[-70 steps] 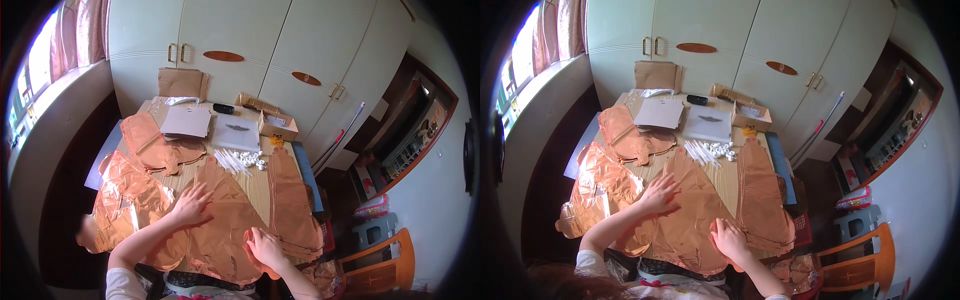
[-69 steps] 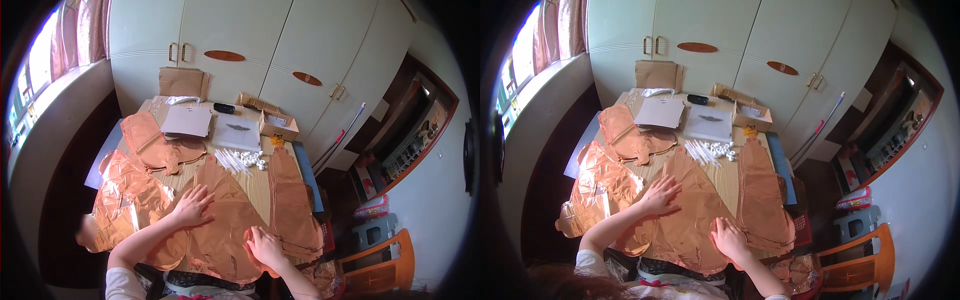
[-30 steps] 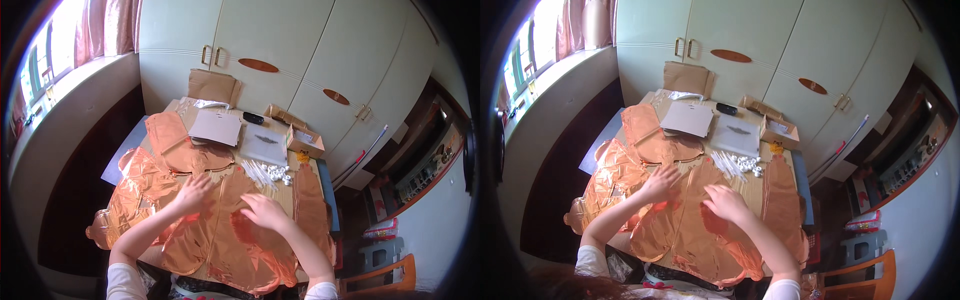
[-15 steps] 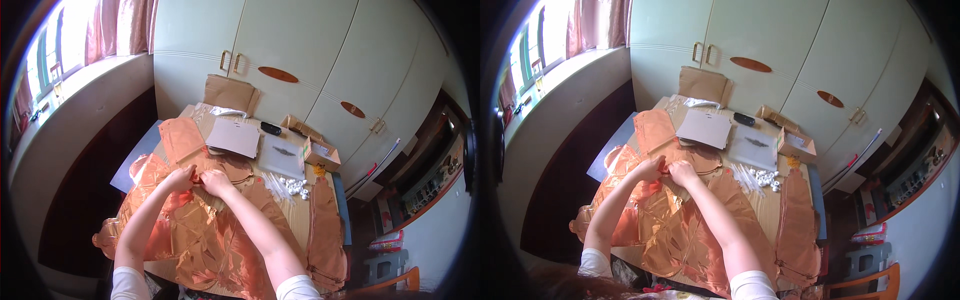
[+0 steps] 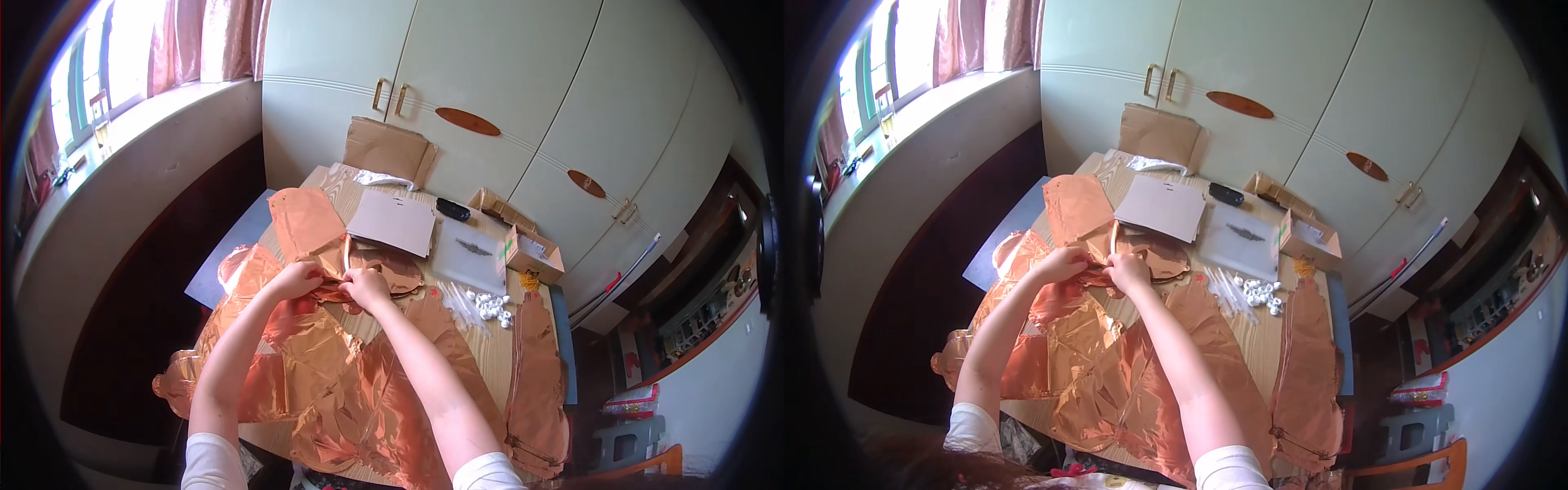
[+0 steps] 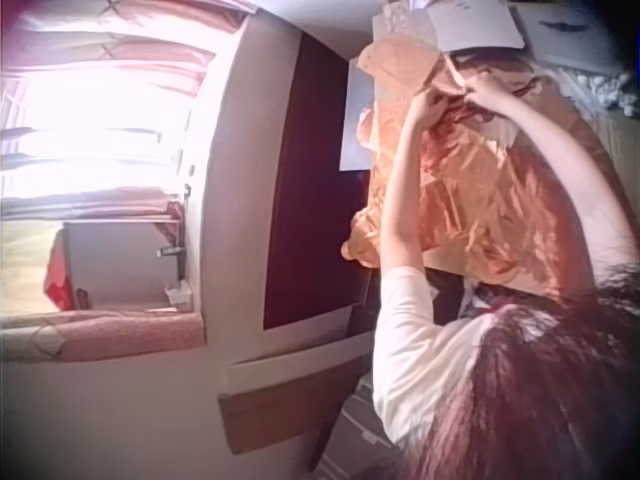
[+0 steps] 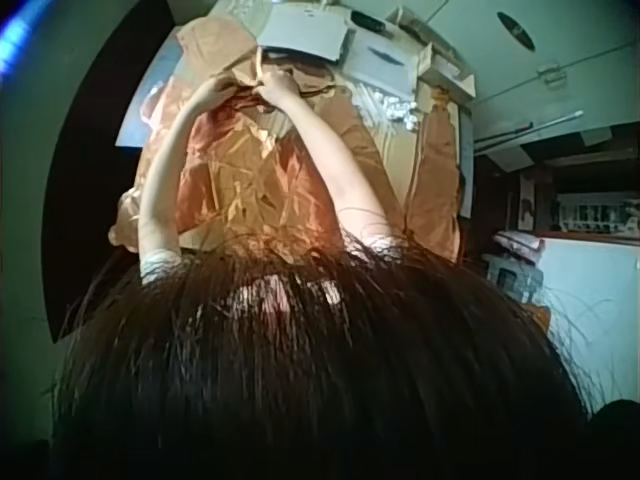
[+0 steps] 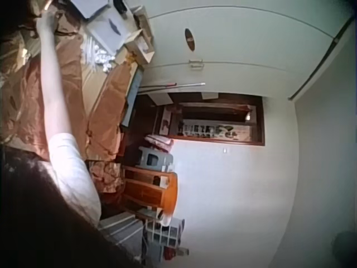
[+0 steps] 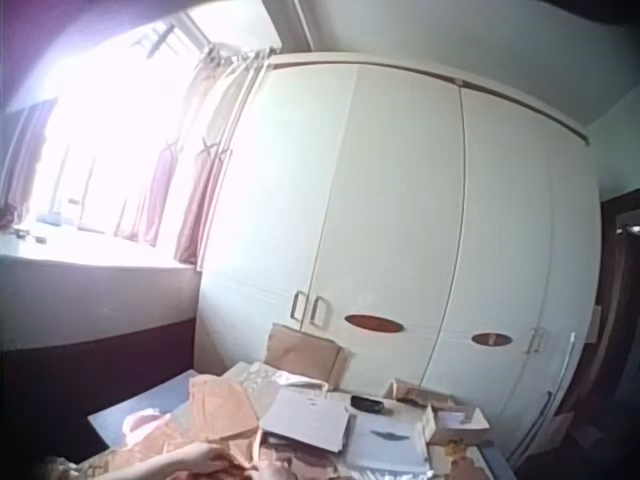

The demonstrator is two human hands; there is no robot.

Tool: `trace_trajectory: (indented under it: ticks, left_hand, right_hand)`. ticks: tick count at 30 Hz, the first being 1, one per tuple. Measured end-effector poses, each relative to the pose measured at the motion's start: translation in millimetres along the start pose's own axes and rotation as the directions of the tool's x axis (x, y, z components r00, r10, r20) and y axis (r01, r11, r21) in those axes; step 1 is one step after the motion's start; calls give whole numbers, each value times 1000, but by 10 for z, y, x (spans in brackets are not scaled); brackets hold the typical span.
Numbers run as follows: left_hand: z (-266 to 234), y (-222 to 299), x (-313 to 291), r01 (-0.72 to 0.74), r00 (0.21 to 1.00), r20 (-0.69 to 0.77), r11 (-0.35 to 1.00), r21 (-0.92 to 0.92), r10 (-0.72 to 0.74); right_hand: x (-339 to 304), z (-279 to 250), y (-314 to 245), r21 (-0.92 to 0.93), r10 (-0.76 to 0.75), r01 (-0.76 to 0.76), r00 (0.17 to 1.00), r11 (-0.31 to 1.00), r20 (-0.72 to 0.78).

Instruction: Folding and organizing copper-colored foil balloons on a workspace.

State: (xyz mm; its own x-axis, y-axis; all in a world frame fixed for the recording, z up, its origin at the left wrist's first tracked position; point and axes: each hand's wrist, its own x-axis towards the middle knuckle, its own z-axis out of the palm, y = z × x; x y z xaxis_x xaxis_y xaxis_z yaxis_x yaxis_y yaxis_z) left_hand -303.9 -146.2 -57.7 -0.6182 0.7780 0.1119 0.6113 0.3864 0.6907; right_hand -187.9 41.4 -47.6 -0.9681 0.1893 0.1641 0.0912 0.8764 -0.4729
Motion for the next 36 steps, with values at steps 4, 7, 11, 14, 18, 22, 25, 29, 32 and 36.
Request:
trace_trajectory:
  ticks: [4,7,11,14,18,22,25,29,32,36]
  left_hand:
    - [-23,170,55,58,998,20,997,48,-59]
    - [-5,149,80,61,997,-39,998,13,-60]
    - [20,52,86,37,992,-121,999,36,-33]
    - [16,49,67,24,989,-143,1000,8,-22]
    - [11,94,88,17,992,-127,1000,24,-14]
    - [11,109,73,5,991,-133,1000,9,-4]
    - [-18,-21,1,-41,996,-87,983,-180,26]
    - [-61,121,-37,1,999,-53,999,-45,-3]
    - [-26,215,2,92,994,-63,995,33,-90]
    - [54,53,65,3,989,-146,983,181,24]
  right_hand:
    - [4,-17,102,170,67,-60,997,984,-34]
    - [29,74,152,74,5,5,991,997,-130]
    - [-50,105,84,-105,-315,300,932,948,-181]
    - [-184,75,-28,-226,-449,404,869,886,-206]
    - [-104,211,66,-233,-330,299,938,925,-107]
    - [-20,269,135,-17,-100,99,986,995,-134]
    - [-11,213,29,134,38,-23,993,991,-111]
    - [6,141,20,186,117,-101,990,977,-79]
    - [10,137,31,236,136,-107,985,966,-110]
    - [-54,-64,-168,309,213,-206,977,928,13]
